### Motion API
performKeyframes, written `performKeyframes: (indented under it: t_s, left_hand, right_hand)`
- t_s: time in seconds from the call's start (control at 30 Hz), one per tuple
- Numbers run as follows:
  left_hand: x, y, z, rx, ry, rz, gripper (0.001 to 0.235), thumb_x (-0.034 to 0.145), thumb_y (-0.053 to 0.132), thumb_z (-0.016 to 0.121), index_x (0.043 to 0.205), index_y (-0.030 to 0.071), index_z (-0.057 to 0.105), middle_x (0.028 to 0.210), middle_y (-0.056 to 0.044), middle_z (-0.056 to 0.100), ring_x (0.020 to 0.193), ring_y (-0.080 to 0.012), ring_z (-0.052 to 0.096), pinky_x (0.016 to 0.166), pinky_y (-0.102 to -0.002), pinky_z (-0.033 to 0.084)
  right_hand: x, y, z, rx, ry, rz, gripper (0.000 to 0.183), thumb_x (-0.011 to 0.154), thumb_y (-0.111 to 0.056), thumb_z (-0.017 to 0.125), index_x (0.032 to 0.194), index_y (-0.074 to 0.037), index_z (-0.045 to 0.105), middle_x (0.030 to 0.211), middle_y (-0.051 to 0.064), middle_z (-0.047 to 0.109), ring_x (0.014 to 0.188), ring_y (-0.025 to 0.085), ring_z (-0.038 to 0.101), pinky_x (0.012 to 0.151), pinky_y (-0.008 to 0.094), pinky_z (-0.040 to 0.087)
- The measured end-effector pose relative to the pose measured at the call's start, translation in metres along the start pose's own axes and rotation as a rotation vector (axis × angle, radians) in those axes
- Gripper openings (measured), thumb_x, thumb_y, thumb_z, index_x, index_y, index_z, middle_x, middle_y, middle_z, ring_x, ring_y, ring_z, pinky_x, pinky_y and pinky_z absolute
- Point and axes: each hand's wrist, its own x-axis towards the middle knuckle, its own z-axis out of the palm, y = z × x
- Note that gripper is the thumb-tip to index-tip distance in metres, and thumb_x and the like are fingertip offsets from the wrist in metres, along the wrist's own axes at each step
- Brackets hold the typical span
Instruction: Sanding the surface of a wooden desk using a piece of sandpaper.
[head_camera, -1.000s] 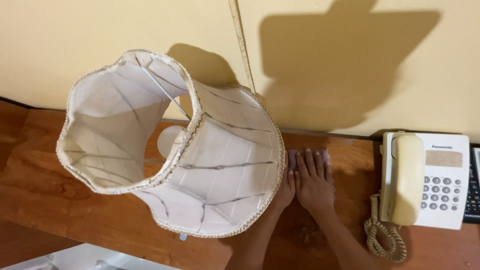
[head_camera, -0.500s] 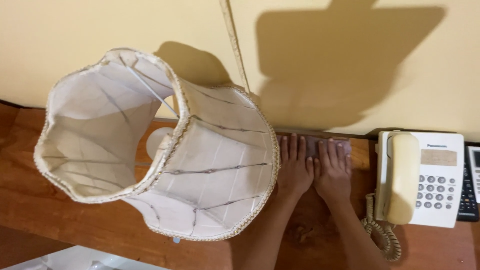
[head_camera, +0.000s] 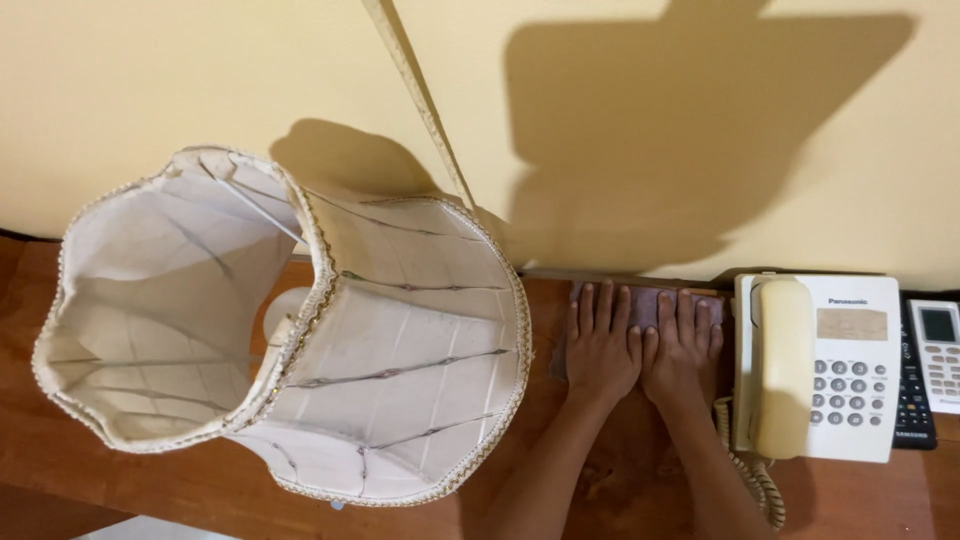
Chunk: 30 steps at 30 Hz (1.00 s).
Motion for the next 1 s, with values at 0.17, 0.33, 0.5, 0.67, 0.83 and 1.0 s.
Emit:
performKeyframes:
  t_s: [0.17,0.33,0.5,0.67,0.83,1.0]
  left_hand:
    - [0.006,0.005,-0.008,-0.028,-0.019,-0.029,0.061,0.106,0.040,0.027,0.162,0.017,0.030,0.172,-0.012,0.022,0.160,-0.0360,0.009,0.127,-0.056,0.000]
    - [0.003,0.007,-0.007,-0.031,0.011,-0.034,0.059,0.106,0.038,0.030,0.162,0.017,0.033,0.171,-0.012,0.024,0.160,-0.0369,0.012,0.127,-0.057,0.002]
    - [-0.002,0.001,-0.003,-0.009,0.019,-0.005,0.062,0.104,0.041,0.032,0.162,0.018,0.032,0.172,-0.013,0.024,0.160,-0.0377,0.014,0.127,-0.058,0.005]
    - [-0.033,-0.003,0.006,-0.015,0.102,0.020,0.061,0.104,0.041,0.034,0.161,0.020,0.036,0.171,-0.011,0.028,0.159,-0.0374,0.018,0.127,-0.057,0.009]
    - [-0.072,-0.006,0.005,0.012,0.214,0.078,0.060,0.104,0.040,0.038,0.160,0.018,0.039,0.169,-0.013,0.032,0.158,-0.0383,0.020,0.125,-0.057,0.010]
    - [-0.121,-0.006,-0.011,-0.055,0.029,0.064,0.058,0.107,0.037,0.030,0.162,0.017,0.034,0.172,-0.014,0.020,0.158,-0.0386,0.011,0.124,-0.058,0.004]
  right_hand:
    - [0.011,0.020,0.032,-0.115,0.223,-0.095,0.052,0.106,-0.036,0.048,0.155,-0.019,0.056,0.159,0.012,0.051,0.144,0.038,0.045,0.113,0.057,0.032]
    - [0.005,0.031,0.037,-0.110,0.131,-0.073,0.055,0.103,-0.034,0.049,0.156,-0.018,0.053,0.159,0.013,0.049,0.145,0.040,0.045,0.112,0.061,0.037]
    - [-0.002,0.023,0.026,-0.043,-0.163,0.110,0.059,0.109,-0.040,0.032,0.165,-0.026,0.030,0.170,0.011,0.031,0.155,0.040,0.027,0.124,0.060,0.018]
    - [-0.032,-0.006,-0.001,-0.121,-0.004,0.058,0.055,0.110,-0.033,0.040,0.163,-0.018,0.041,0.166,0.015,0.041,0.149,0.041,0.039,0.120,0.058,0.027]
    - [-0.061,-0.019,-0.022,-0.175,0.081,-0.028,0.054,0.110,-0.032,0.042,0.160,-0.014,0.048,0.165,0.016,0.044,0.148,0.038,0.043,0.118,0.055,0.033]
    - [-0.108,-0.024,-0.036,-0.108,-0.068,-0.035,0.057,0.110,-0.034,0.037,0.164,-0.014,0.037,0.170,0.014,0.032,0.153,0.037,0.033,0.122,0.054,0.026]
